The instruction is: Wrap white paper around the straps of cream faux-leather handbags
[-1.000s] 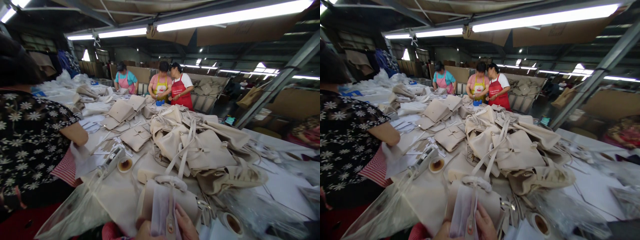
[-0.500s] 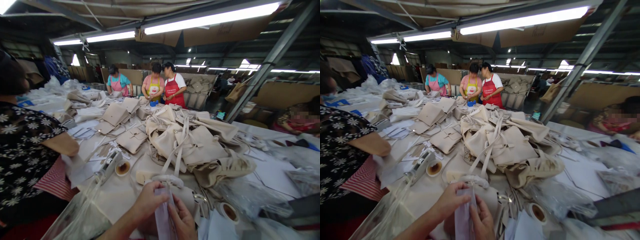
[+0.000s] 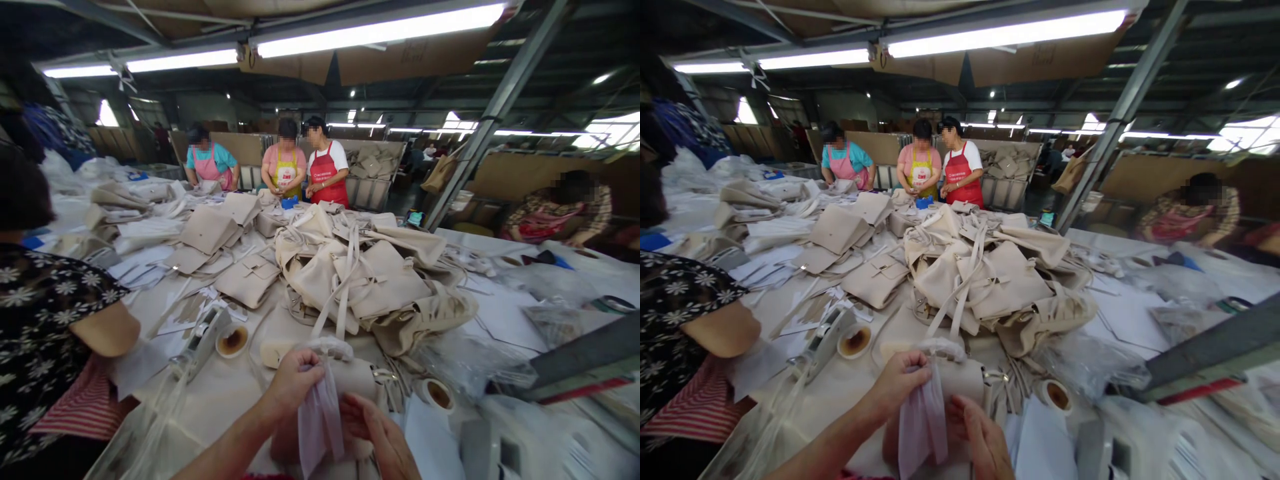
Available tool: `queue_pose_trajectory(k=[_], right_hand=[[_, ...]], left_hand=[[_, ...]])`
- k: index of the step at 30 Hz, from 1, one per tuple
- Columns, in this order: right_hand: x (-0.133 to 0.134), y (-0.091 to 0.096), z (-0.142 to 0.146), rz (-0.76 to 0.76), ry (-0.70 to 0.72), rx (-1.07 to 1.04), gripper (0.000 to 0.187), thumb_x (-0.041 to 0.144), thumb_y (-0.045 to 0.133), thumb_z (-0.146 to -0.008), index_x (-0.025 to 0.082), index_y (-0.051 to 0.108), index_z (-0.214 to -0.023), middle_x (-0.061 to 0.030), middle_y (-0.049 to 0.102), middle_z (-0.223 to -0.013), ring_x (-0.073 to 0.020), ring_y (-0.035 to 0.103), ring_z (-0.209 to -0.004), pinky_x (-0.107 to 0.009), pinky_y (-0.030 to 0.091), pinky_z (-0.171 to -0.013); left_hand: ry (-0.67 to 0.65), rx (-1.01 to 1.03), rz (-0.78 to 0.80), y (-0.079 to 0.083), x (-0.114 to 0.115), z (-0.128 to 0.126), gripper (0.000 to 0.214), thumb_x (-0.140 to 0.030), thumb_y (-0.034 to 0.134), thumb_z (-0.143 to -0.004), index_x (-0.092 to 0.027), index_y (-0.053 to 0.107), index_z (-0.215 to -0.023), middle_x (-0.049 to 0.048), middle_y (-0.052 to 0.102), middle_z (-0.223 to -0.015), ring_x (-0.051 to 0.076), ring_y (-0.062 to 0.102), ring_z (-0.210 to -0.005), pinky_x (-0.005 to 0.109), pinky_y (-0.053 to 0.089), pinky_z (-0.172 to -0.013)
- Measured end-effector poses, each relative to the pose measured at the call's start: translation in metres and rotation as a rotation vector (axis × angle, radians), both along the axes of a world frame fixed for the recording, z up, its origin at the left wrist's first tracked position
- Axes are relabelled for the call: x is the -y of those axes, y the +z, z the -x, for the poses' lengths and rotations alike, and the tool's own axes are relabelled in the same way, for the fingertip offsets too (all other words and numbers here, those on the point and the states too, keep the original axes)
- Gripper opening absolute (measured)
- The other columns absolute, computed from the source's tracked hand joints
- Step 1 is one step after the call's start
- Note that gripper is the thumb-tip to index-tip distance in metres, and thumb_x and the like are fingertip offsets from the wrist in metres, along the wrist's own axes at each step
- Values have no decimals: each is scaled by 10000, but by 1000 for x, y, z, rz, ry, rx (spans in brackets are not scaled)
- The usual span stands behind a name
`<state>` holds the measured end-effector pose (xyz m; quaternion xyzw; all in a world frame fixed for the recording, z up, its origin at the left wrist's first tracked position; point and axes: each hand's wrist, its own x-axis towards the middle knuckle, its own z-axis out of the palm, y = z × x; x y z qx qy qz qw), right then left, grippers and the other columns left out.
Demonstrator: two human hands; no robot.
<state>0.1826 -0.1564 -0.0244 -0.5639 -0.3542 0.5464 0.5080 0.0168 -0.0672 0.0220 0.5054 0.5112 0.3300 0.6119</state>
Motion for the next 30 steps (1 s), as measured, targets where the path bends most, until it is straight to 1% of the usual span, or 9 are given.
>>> queue_pose_trajectory(k=[5, 9, 12, 14, 16, 20, 24, 27, 30], right_hand=[[-40, 33, 18, -167, 137, 292, 345, 574, 647, -800, 240, 733, -817, -42, 724, -774, -253, 661, -769, -326, 505, -694], [-45, 25, 30, -176, 99, 441, 349, 569, 589, -829, 240, 648, -725, -15, 668, -661, -217, 620, -642, -296, 467, -602], [-42, 14, 30, -186, 47, 458, 375, 598, 555, -844, 242, 639, -759, -20, 681, -683, -219, 621, -654, -297, 475, -623], [-40, 10, 29, -188, 67, 423, 378, 605, 571, -834, 241, 638, -762, -23, 695, -701, -223, 635, -683, -292, 489, -649], [-39, 8, 30, -179, 94, 375, 385, 617, 595, -813, 240, 627, -741, -16, 687, -669, -215, 632, -652, -280, 491, -621], [-37, 7, 30, -195, 72, 285, 368, 593, 632, -797, 231, 637, -726, -12, 676, -630, -205, 627, -601, -271, 488, -571], [-35, 11, 25, -150, 142, 177, 268, 443, 777, -714, 217, 675, -816, -37, 730, -721, -234, 665, -658, -296, 524, -608], [-30, 10, 25, -140, 124, -46, 330, 324, 887, -588, 223, 669, -815, -32, 744, -779, -225, 669, -678, -303, 538, -644], [-17, -2, 32, -57, 99, -309, 374, 402, 898, -590, 241, 621, -784, 29, 693, -639, -131, 557, -473, -229, 445, -477]], left_hand=[[22, -48, -79, 4, 2, -1, 155, -322, 601, -626, -188, 527, -602, -52, 457, -568, 121, 405, -586, 256, 298, -566], [3, -187, -242, 15, 9, 4, 115, -272, 550, -679, -176, 583, -624, -15, 550, -611, 150, 489, -656, 271, 349, -625], [-50, 114, 71, 20, 12, 13, 223, -333, 584, -648, -172, 611, -799, 6, 627, -678, 157, 561, -614, 263, 393, -569], [-92, 382, 331, 17, 13, 19, 313, -316, 598, -588, -168, 591, -864, 39, 679, -716, 169, 615, -604, 267, 437, -556], [-106, 487, 418, 12, 15, 22, 288, -251, 617, -547, -151, 602, -816, 52, 691, -690, 164, 631, -605, 270, 463, -584], [-67, 403, 307, 1, 20, 10, 142, -187, 686, -544, -127, 649, -667, -4, 635, -570, 113, 558, -536, 234, 418, -564], [-31, 280, 253, -4, 21, -8, 154, -305, 648, -591, -155, 624, -612, -31, 553, -449, 81, 425, -386, 213, 258, -406], [31, 240, 285, -1, 20, -14, 129, -287, 610, -564, -175, 599, -626, -57, 513, -414, 57, 356, -349, 198, 161, -379], [79, 266, 357, 5, 19, -14, 173, -290, 640, -534, -175, 601, -658, -78, 477, -404, 39, 306, -363, 189, 120, -399]])
